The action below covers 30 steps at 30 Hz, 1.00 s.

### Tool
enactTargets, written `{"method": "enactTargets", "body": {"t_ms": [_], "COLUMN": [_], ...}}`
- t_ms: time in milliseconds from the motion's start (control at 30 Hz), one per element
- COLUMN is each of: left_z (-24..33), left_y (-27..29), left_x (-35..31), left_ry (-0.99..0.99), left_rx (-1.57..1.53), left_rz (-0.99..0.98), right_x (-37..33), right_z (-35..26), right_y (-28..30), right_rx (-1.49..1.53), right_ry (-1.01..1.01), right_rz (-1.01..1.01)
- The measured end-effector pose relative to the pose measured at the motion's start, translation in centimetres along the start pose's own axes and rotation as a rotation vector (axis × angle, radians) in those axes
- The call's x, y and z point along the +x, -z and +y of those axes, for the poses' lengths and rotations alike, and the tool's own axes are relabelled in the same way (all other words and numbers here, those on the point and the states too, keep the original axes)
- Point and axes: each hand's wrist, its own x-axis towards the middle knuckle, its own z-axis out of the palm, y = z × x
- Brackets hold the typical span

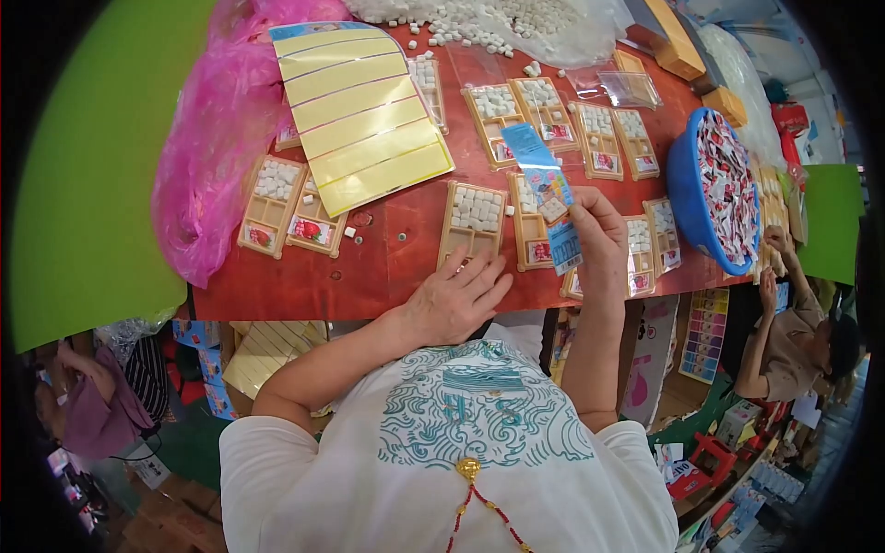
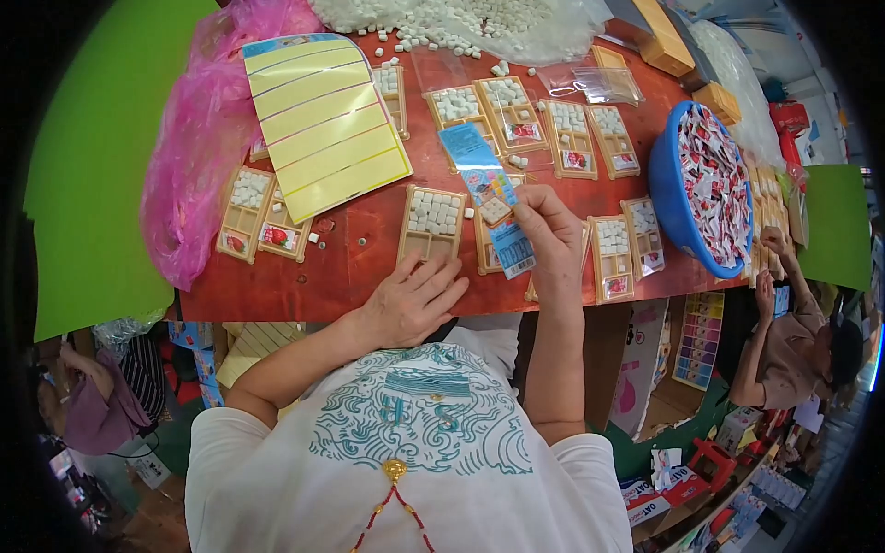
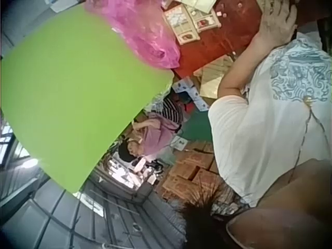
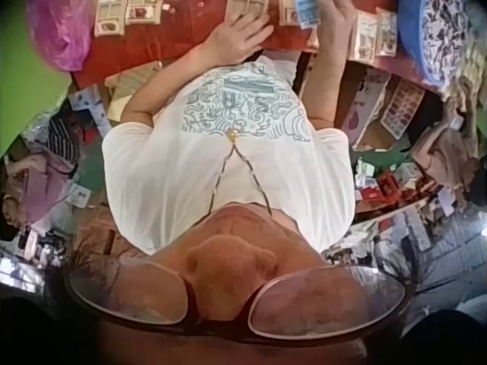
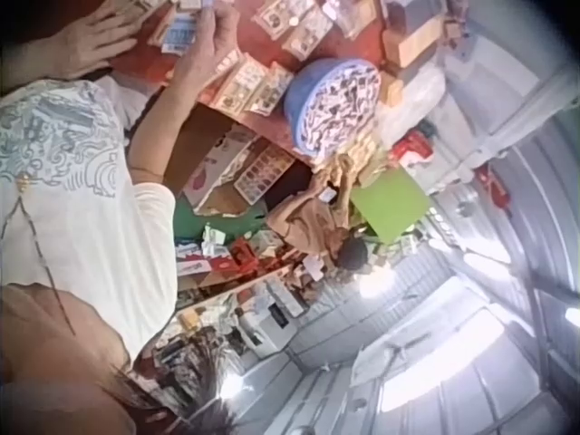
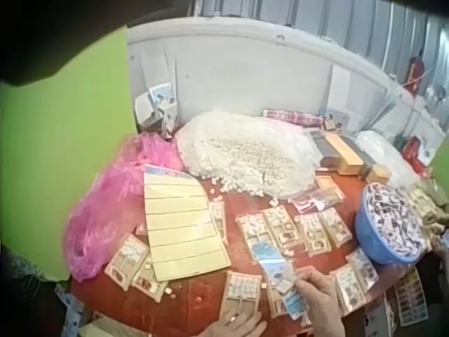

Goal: Packaging small white components into labeled plastic bags and applying stickers.

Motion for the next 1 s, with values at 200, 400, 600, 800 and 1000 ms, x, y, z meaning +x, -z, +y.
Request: {"method": "enactTargets", "body": {"t_ms": [200, 400, 600, 800, 1000], "left_z": [-0.7, -0.7, -0.9, -0.9, -1.1], "left_y": [-0.4, 0.4, 1.2, 1.5, 1.9], "left_x": [-1.0, -2.0, -3.4, -4.4, -5.3], "left_ry": [-0.027, -0.005, 0.009, -0.071, -0.115], "left_rx": [0.067, 0.052, 0.004, 0.018, 0.034], "left_rz": [0.0, 0.039, 0.068, 0.14, 0.194], "right_x": [-0.1, 0.6, 0.8, 0.6, 0.6], "right_z": [0.7, 2.0, 3.8, 3.7, 3.8], "right_y": [-0.7, -2.5, -4.7, -5.7, -6.3], "right_rx": [-0.14, -0.39, -0.7, -0.825, -1.04], "right_ry": [-0.107, -0.072, 0.059, 0.082, 0.235], "right_rz": [-0.169, -0.387, -0.555, -0.561, -0.565]}}
